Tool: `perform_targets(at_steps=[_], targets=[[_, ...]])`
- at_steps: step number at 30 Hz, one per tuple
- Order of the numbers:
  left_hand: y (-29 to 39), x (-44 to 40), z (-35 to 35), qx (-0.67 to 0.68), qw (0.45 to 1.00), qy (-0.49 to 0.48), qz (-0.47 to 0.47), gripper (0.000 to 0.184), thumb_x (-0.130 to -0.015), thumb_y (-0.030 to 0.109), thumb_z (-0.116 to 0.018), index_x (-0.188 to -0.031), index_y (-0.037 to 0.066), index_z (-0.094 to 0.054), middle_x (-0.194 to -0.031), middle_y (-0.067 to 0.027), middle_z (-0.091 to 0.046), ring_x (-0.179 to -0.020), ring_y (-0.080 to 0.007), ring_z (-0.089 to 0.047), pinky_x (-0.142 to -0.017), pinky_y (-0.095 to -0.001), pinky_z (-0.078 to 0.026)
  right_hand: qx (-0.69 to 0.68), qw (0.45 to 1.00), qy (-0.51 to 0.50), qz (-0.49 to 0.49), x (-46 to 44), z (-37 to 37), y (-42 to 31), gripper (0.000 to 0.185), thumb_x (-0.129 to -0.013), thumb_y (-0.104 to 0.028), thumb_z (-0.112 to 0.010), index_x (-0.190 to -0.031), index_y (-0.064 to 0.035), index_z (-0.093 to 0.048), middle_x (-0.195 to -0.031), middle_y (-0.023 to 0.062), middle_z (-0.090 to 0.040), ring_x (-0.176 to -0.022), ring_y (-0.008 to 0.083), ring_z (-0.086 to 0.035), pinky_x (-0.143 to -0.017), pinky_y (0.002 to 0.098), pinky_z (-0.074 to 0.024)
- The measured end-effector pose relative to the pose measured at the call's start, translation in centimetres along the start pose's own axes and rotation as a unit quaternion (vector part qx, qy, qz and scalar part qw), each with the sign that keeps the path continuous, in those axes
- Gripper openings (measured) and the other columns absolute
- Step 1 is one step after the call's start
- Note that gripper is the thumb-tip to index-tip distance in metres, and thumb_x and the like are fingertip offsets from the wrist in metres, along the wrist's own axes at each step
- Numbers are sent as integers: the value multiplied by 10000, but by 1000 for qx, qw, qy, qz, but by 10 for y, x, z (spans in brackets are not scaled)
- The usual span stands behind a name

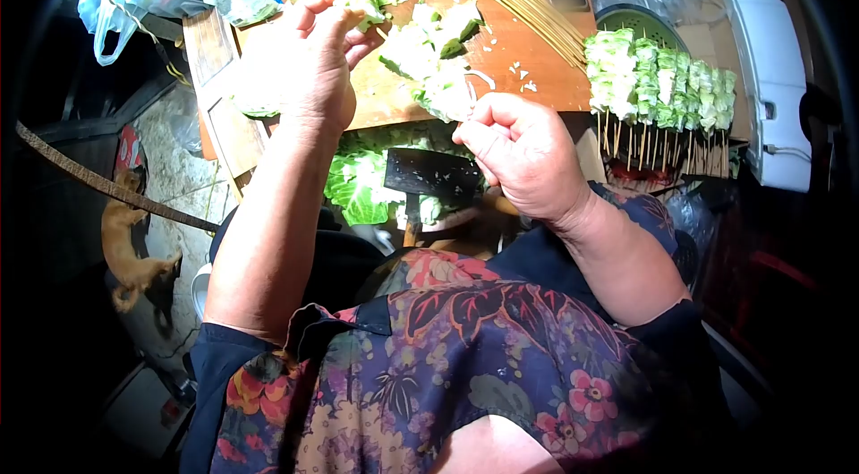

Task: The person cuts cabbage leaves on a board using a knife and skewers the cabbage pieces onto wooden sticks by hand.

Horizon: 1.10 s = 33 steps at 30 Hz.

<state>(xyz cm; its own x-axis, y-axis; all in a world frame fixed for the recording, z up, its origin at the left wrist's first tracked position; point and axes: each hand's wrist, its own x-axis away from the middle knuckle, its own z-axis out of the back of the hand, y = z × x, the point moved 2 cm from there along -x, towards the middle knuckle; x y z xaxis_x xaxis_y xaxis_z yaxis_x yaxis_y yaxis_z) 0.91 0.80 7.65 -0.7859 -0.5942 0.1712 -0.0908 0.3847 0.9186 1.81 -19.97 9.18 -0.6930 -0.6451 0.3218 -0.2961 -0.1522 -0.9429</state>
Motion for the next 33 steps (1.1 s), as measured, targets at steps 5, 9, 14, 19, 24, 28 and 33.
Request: perform_targets(at_steps=[5,9,14,19,24,28,33], targets=[[-17,6,-1,-22,998,-14,49,196,-848,95,-599,-1041,64,-606,-883,-41,-650,-744,-63,-575,-651,-200,-453,-19,1000,2,-1,-3,-1,-3,154,-873,-98,-572,-735,-31,-551,-561,-47,-496,-492,25,-425,-459,210,-347],[-12,9,-5,-58,998,-22,19,198,-851,86,-593,-1047,62,-610,-888,-24,-641,-756,-61,-580,-643,-187,-450,34,999,-5,11,-5,5,3,140,-928,-117,-548,-847,-7,-579,-616,-41,-491,-489,11,-420,-445,164,-329],[-16,7,-5,-55,998,-37,-4,228,-861,97,-592,-1085,54,-588,-991,-47,-612,-837,-93,-582,-722,-222,-468,30,1000,-5,-6,-11,6,3,152,-871,-121,-579,-749,-31,-563,-551,-38,-491,-499,32,-451,-478,223,-375],[-3,-3,0,-150,985,23,-88,354,-899,291,-559,-1168,62,-545,-1116,-52,-550,-990,-145,-530,-848,-274,-431,-5,1000,-11,13,-16,2,0,159,-883,-132,-575,-759,-34,-568,-568,-42,-495,-501,30,-456,-483,219,-380],[-23,-15,13,46,986,91,131,465,-894,438,-536,-1167,62,-549,-917,-72,-546,-822,-174,-524,-742,-347,-457,22,999,-41,18,-15,-6,9,145,-908,-131,-557,-822,-17,-579,-610,-43,-495,-513,22,-446,-483,194,-364],[-28,1,-6,236,953,43,186,493,-930,486,-462,-1129,35,-470,-802,-100,-552,-729,-280,-579,-659,-428,-493,26,997,-64,15,-20,-15,17,142,-925,-133,-545,-878,-7,-589,-650,-36,-502,-526,19,-442,-484,174,-356],[-30,-14,7,216,960,43,174,426,-928,479,-473,-1006,61,-499,-740,-89,-533,-640,-279,-594,-603,-405,-509,14,994,-92,-62,-19,-19,9,176,-936,-156,-531,-864,-9,-593,-598,-28,-497,-507,29,-445,-470,194,-355]])
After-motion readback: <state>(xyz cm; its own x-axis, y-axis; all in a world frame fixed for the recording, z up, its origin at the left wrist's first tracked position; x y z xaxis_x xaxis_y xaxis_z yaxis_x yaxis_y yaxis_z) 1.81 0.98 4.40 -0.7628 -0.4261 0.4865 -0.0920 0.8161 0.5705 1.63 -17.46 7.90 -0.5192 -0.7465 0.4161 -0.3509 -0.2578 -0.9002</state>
